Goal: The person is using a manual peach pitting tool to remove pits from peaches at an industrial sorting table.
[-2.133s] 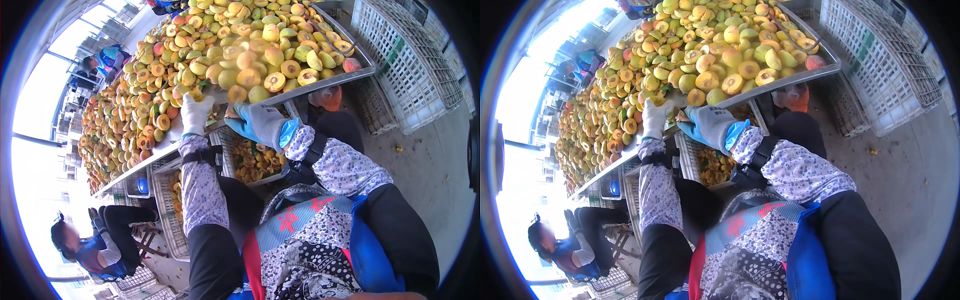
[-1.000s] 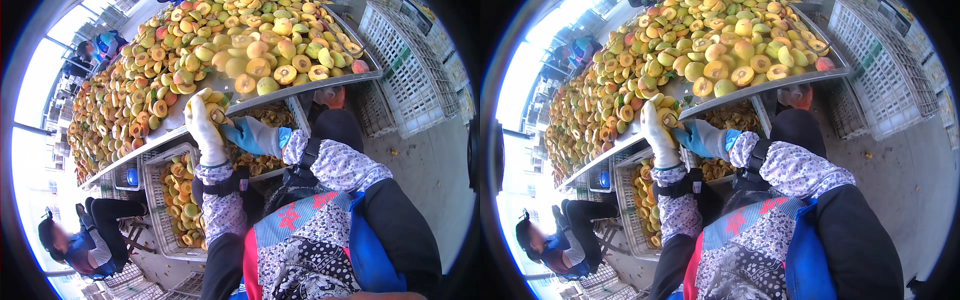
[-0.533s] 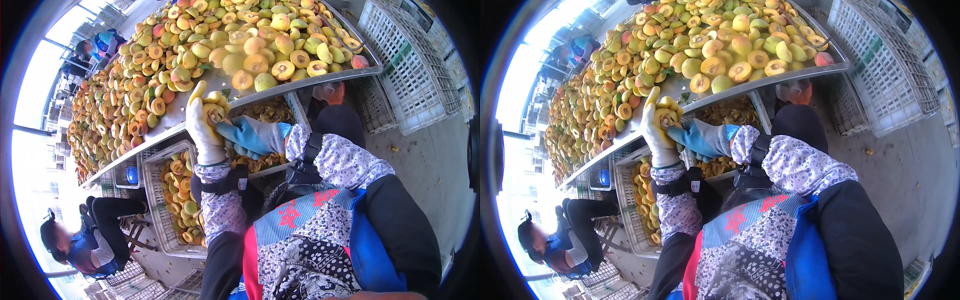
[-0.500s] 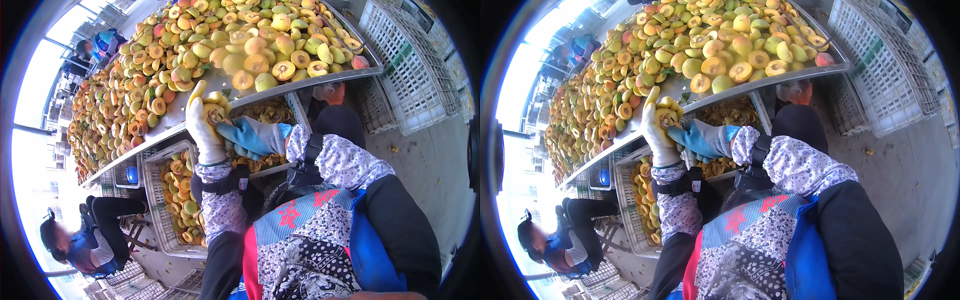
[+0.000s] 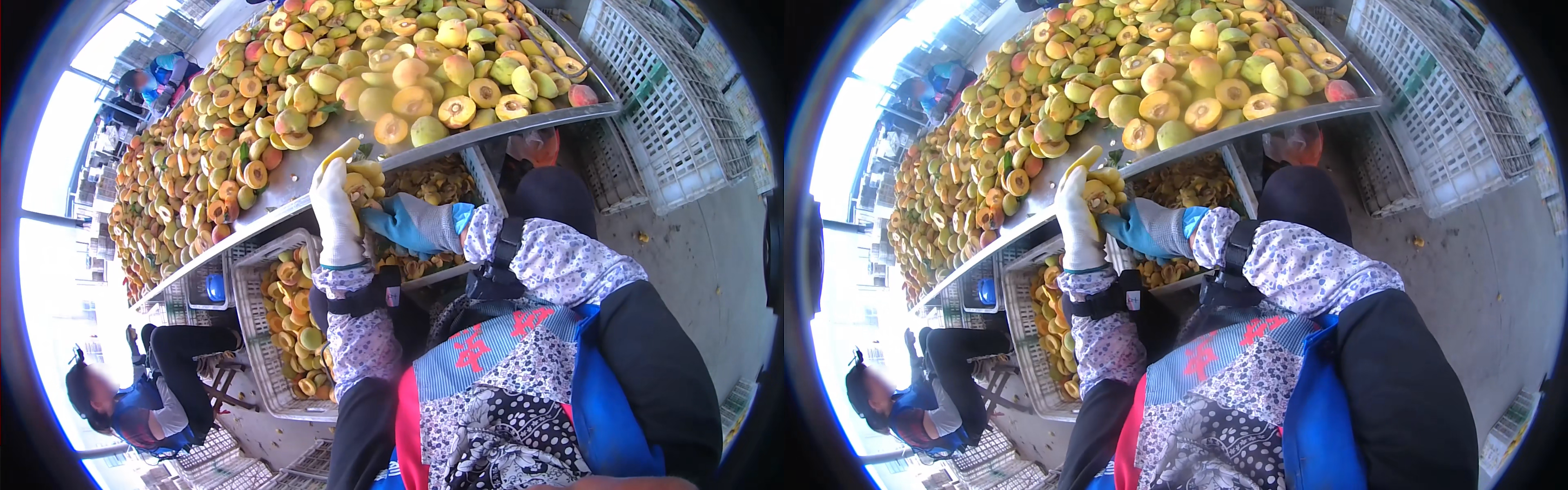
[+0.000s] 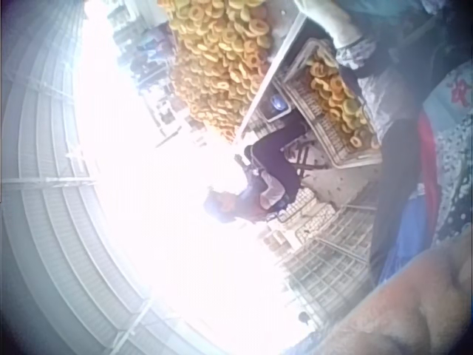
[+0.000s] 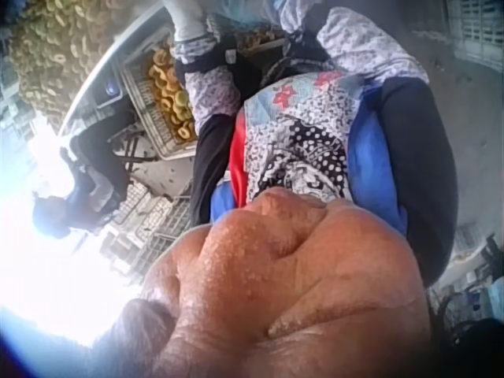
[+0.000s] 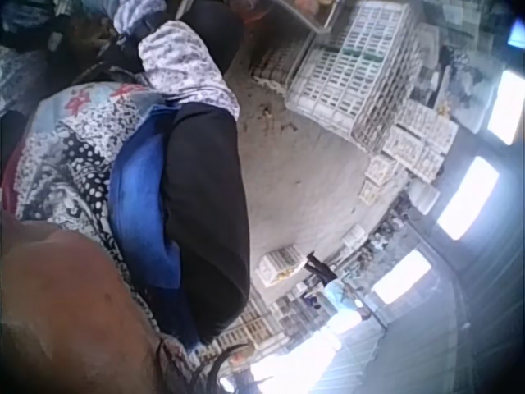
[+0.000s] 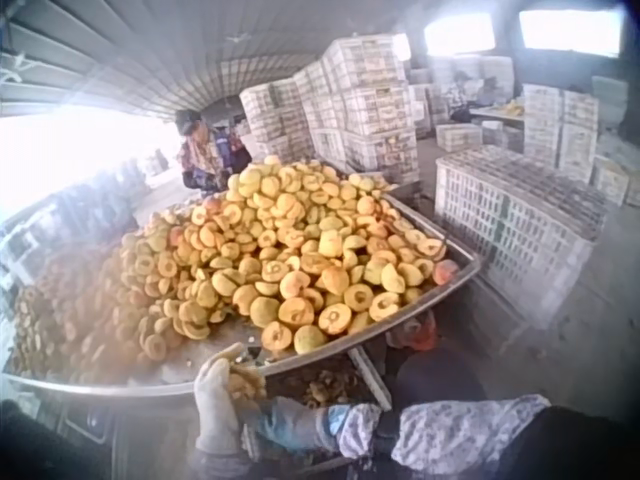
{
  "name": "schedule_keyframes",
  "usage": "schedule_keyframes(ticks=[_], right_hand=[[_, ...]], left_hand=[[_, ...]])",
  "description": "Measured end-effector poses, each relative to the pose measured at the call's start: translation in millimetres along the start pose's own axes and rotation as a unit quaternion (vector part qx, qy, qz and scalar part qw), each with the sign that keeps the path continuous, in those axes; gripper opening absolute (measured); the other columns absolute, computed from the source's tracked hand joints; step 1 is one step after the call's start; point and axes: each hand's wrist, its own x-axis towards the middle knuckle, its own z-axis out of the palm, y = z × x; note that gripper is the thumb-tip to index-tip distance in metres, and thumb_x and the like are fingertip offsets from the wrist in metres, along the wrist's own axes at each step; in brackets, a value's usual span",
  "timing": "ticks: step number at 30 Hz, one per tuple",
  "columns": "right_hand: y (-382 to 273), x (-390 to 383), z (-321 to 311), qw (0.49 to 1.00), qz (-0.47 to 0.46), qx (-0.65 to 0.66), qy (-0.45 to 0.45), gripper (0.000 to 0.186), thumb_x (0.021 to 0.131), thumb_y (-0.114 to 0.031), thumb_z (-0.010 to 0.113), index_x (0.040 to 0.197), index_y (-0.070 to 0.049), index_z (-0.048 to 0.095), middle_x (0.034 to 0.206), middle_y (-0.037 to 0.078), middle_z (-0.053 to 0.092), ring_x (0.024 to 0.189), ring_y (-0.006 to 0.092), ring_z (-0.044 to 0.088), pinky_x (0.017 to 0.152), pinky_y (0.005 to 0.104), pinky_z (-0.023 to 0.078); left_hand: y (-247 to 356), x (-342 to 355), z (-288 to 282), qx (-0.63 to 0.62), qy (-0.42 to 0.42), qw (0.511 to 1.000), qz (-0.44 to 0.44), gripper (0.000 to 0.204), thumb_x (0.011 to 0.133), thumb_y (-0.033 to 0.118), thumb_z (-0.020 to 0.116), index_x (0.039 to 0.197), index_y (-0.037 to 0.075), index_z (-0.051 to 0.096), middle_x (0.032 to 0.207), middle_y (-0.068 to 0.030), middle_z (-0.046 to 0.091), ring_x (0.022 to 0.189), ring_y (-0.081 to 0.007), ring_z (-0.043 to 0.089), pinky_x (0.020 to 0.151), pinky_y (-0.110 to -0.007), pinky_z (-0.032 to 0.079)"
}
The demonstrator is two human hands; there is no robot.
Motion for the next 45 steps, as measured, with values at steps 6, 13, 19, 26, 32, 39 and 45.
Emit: schedule_keyframes(ticks=[6,13,19,26,32,39,45], right_hand=[[-16,-18,-5,0.991,0.09,0.077,-0.058,0.055,0.096,-0.056,0.045,0.086,-0.003,0.057,0.062,0.007,0.054,0.044,0.0167,0.05,0.037,0.0319,0.042],[-14,-19,-2,0.989,0.087,0.117,-0.036,0.053,0.097,-0.054,0.047,0.093,-0.003,0.058,0.063,0.007,0.056,0.045,0.0172,0.052,0.037,0.0313,0.043],[-7,-13,-1,0.998,0.044,0.045,0.014,0.051,0.096,-0.055,0.049,0.089,-0.006,0.058,0.061,0.006,0.055,0.044,0.0141,0.05,0.036,0.0287,0.038],[-15,-23,-2,0.984,0.113,0.134,-0.025,0.054,0.093,-0.06,0.049,0.082,-0.008,0.055,0.059,0.003,0.054,0.043,0.013,0.047,0.037,0.0262,0.037],[2,-14,-18,0.881,0.148,0.343,-0.289,0.05,0.092,-0.06,0.051,0.08,-0.012,0.055,0.054,-0.005,0.038,0.04,0.0065,0.032,0.037,0.0242,0.026],[14,-11,-14,0.982,0.024,-0.168,-0.078,0.059,0.094,-0.058,0.049,0.098,-0.003,0.067,0.065,0.01,0.063,0.057,0.0258,0.062,0.055,0.0387,0.05],[44,-6,-42,0.894,0.005,-0.424,0.143,0.042,0.097,-0.044,0.05,0.101,-0.007,0.069,0.096,0.021,0.069,0.091,0.0422,0.065,0.08,0.0508,0.05]], left_hand=[[-6,-3,-1,-0.108,-0.084,0.99,0.038,0.047,0.096,0.03,0.048,0.13,-0.001,0.053,0.078,-0.0098,0.061,0.066,-0.0215,0.059,0.058,-0.033,0.052],[-9,-6,12,-0.139,-0.048,0.986,0.082,0.049,0.099,0.033,0.046,0.134,-0.001,0.05,0.081,-0.0094,0.059,0.071,-0.0212,0.058,0.061,-0.033,0.052],[-11,-8,16,-0.12,-0.023,0.989,0.079,0.047,0.101,0.032,0.044,0.134,-0.001,0.05,0.086,-0.0111,0.059,0.074,-0.0221,0.058,0.062,-0.034,0.053],[-17,-12,26,-0.183,-0.012,0.975,0.123,0.045,0.101,0.029,0.044,0.135,-0.001,0.049,0.082,-0.0104,0.058,0.07,-0.0219,0.057,0.062,-0.035,0.053],[-9,-10,14,-0.323,-0.151,0.934,0.004,0.041,0.103,0.027,0.037,0.136,0.006,0.05,0.067,0.0022,0.046,0.056,-0.0148,0.04,0.05,-0.03,0.037],[-5,3,-22,-0.383,-0.029,0.921,0.068,0.041,0.1,0.027,0.045,0.135,0.008,0.053,0.077,-0.0021,0.056,0.067,-0.0189,0.055,0.053,-0.032,0.046],[52,-59,-116,-0.031,0.209,0.975,0.068,0.035,0.093,0.024,0.056,0.122,0.005,0.064,0.09,-0.0082,0.067,0.079,-0.0189,0.063,0.069,-0.032,0.052]])
